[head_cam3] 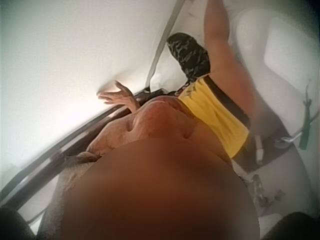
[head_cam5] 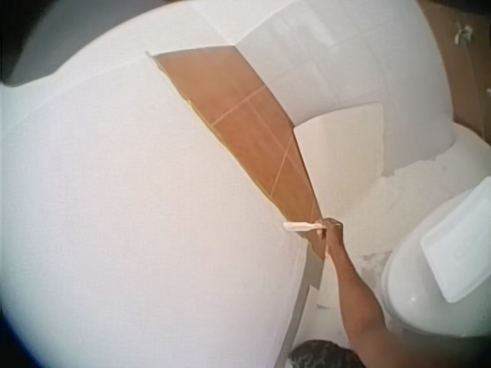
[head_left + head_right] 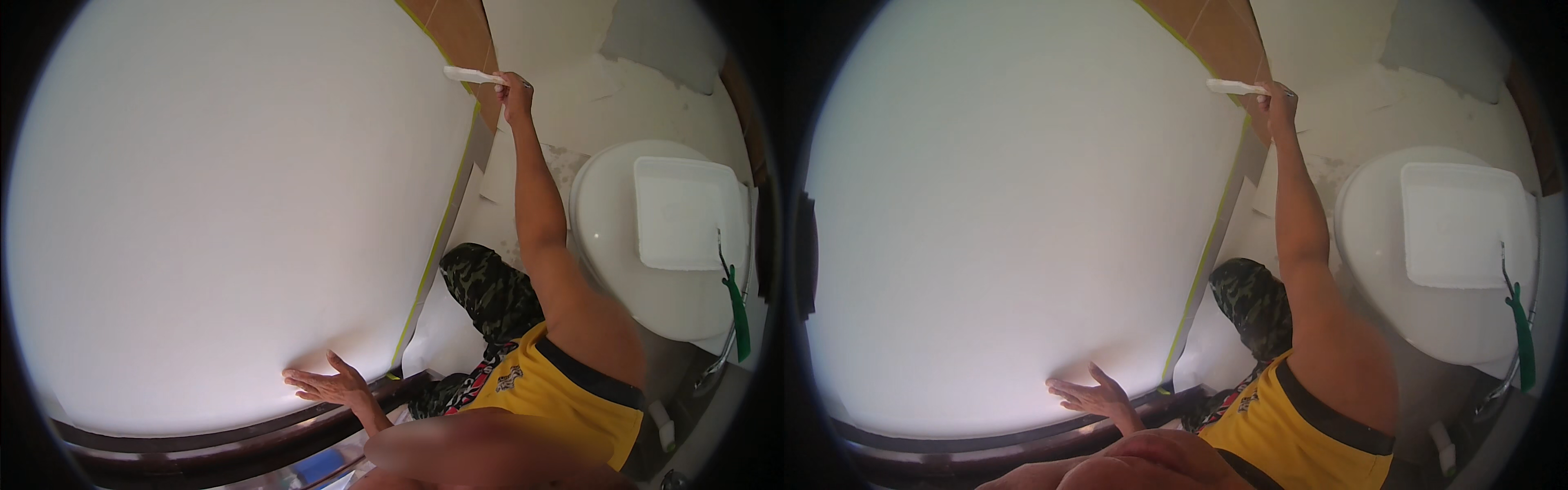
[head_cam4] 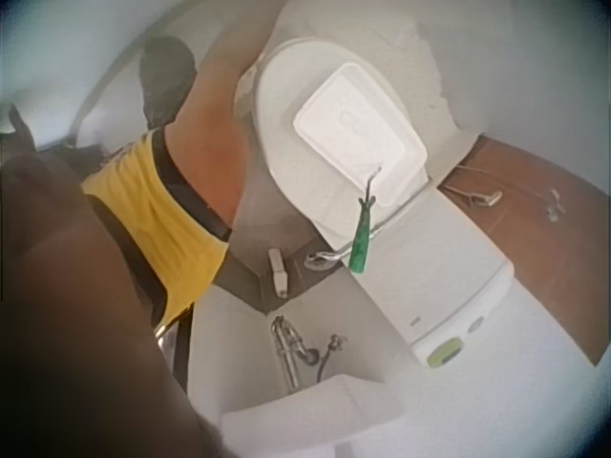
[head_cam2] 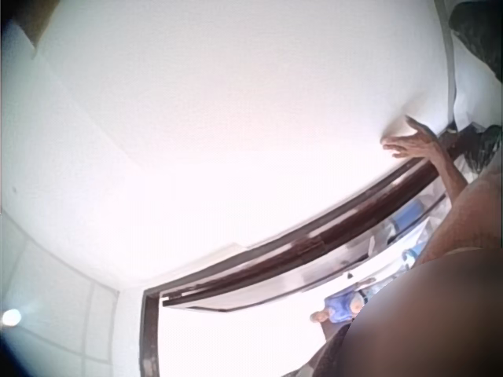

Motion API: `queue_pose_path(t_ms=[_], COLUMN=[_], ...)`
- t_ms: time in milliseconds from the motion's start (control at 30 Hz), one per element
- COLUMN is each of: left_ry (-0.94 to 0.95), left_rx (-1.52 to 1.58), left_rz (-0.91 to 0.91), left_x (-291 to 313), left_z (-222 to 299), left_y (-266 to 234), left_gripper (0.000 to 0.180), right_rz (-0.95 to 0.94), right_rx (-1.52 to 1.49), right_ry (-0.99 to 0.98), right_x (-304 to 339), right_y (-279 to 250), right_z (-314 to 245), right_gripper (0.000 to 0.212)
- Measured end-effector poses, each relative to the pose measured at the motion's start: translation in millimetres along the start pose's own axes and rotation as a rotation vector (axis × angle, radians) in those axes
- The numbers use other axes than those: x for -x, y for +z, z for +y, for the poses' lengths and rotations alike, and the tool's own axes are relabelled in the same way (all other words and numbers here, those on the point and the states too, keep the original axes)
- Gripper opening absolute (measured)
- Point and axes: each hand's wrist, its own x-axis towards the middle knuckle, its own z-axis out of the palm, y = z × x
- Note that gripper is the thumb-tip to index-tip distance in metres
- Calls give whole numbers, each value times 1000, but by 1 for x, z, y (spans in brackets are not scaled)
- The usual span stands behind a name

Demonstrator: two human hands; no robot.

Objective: The person paints a wall white using a small brush along the taped edge and a roller for larger areas. They repeatedly dip the brush into a paint tray and apply paint to the wall near a toilet and tiled section.

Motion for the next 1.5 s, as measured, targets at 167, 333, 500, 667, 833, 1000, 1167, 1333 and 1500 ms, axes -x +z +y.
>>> queue_pose_path(t_ms=[167, 333, 500, 667, 833, 1000, 1167, 1333, 1500], left_ry=[24, 26, 38, 25, 44, 61, 69, 62, 70], left_rx=[9, 12, -18, -2, -4, -25, -7, -21, -14], left_rz=[32, 47, 39, 33, 45, 55, 75, 56, 60], left_x=[0, 1, 1, 0, 0, 1, 0, 1, 1], left_z=[0, -1, -1, 0, -2, -2, -1, -3, -3], left_y=[0, 3, 1, 1, 3, 3, 2, 3, 3], left_gripper=[93, 93, 93, 93, 92, 91, 90, 91, 93], right_rz=[-13, 103, -122, 18, 208, 45, -41, 180, 105], right_rx=[8, 339, -129, 88, 572, 161, -242, 598, 236], right_ry=[-21, -6, -58, 59, -56, -37, -119, -89, -73], right_x=[-11, 6, -8, 1, 8, 3, 9, 35, 21], right_y=[17, -11, 9, 2, -13, 52, 55, 9, 37], right_z=[5, 4, -13, 13, 17, -23, -28, 4, -10], right_gripper=[22, 21, 21, 22, 21, 21, 18, 21, 22])
